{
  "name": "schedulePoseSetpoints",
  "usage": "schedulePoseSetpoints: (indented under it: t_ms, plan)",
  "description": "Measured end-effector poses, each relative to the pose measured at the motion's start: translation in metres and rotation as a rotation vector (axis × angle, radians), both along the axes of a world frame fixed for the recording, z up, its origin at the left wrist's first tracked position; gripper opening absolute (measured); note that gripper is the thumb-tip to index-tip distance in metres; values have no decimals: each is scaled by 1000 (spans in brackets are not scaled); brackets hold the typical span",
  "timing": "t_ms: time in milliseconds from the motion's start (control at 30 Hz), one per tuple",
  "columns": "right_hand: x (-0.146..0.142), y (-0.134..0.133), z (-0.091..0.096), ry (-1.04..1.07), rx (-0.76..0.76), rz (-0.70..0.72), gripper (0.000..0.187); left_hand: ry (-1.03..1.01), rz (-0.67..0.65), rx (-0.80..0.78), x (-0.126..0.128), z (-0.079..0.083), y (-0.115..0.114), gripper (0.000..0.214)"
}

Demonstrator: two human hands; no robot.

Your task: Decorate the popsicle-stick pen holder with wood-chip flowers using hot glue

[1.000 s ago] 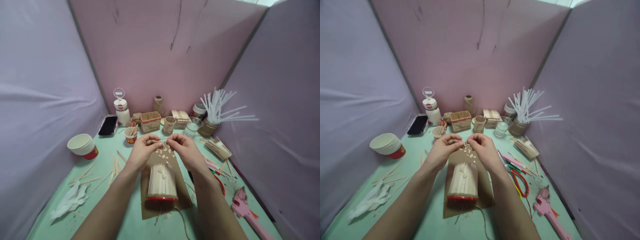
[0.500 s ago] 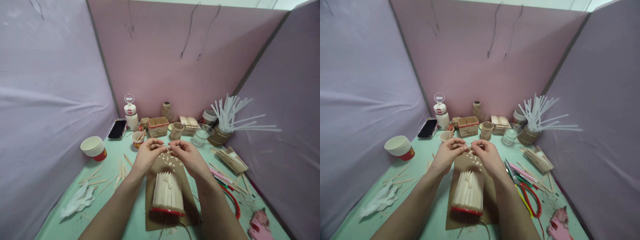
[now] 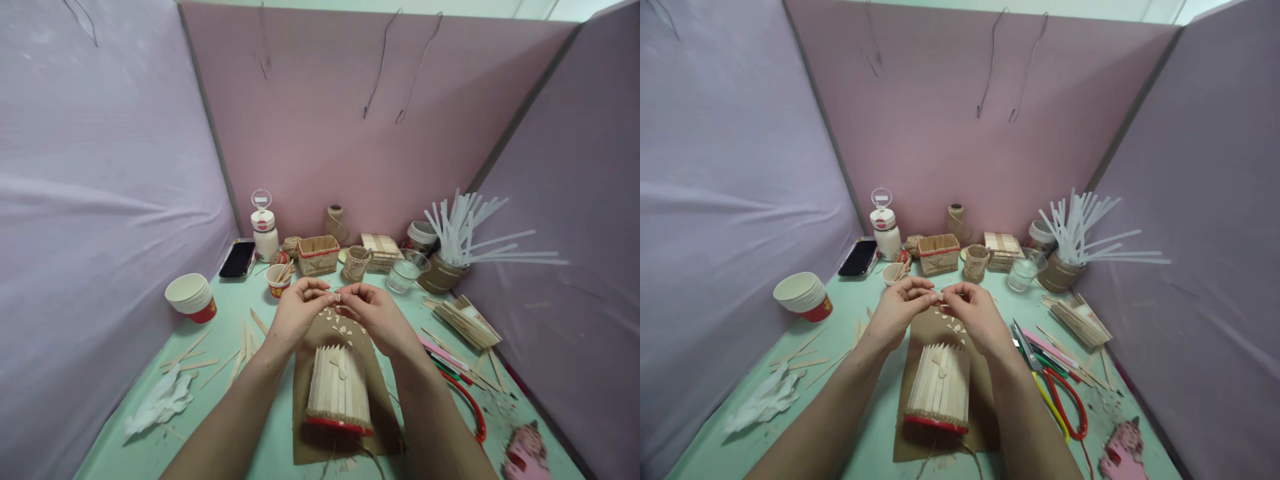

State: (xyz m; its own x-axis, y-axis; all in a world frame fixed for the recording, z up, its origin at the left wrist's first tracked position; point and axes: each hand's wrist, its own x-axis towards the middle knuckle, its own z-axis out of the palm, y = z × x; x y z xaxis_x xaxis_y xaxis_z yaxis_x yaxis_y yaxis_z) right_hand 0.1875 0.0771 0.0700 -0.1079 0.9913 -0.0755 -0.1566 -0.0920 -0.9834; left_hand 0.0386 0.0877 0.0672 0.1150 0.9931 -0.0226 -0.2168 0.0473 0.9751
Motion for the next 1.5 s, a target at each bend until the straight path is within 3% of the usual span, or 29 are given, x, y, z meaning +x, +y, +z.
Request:
schedulePoseSetpoints:
  t_ms: [1500]
  plan:
    - [-2, 4, -8, 66, -5, -17, 27, -21, 44, -12, 4, -5, 0, 29]
